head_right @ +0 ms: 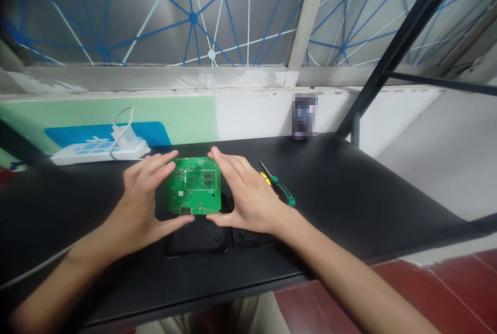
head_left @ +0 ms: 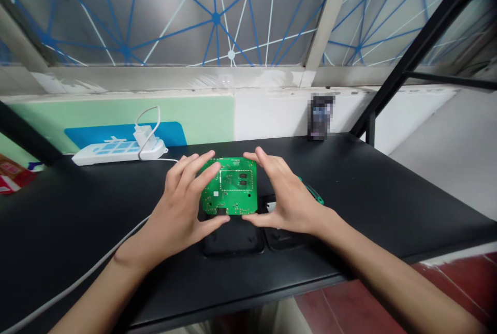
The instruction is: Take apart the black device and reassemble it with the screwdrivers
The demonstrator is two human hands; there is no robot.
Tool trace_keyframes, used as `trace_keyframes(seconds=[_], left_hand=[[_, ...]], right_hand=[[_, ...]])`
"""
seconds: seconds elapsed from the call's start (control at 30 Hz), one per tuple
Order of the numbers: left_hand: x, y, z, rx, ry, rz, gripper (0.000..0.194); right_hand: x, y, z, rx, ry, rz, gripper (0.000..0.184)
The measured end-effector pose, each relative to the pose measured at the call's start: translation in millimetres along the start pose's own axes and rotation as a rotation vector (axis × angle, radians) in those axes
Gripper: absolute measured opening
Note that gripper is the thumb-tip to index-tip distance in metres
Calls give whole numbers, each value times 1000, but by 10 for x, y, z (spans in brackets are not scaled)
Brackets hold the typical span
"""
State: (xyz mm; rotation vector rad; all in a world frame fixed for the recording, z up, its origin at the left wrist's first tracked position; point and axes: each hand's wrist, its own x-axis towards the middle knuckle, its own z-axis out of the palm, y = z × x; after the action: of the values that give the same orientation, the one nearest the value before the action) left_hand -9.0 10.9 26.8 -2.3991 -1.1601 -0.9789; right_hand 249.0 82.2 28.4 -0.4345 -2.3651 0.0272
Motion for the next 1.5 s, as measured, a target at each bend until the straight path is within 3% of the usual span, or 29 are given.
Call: trace_keyframes(seconds=[0.2, 0.4, 0.57, 0.7, 0.77, 0.93, 1.07, 1.23, 1.5], left_hand=[[29, 59, 9, 16, -62, 77, 90], [54, 95, -11, 48, -75, 140, 91], [47, 117, 3, 105, -95, 165, 81], [46, 140, 9, 8, -58, 136, 87], [48, 148, 1, -133, -8, 104, 96], [43, 166, 3, -510, 58, 24, 115], [37, 201, 19, -662, 57, -16, 121], [22, 234, -22, -723, 20, -96, 116], [-7, 171, -78, -652, -20, -124, 112]], right_hand=[[25, -65, 20, -94, 15, -150, 112], [32, -86, 56, -63, 24, -237, 116], [20, -118, 95, -52, 34, -265, 119], [44, -145, 93, 10, 77, -295, 126], [52, -140, 81, 69, 89, -269, 131], [40, -83, 68, 186, -10, -26, 145], [18, -48, 110, 260, -90, 55, 141], [-10, -16, 157, 334, -100, 79, 137], [-18, -1, 114, 256, -96, 96, 138]])
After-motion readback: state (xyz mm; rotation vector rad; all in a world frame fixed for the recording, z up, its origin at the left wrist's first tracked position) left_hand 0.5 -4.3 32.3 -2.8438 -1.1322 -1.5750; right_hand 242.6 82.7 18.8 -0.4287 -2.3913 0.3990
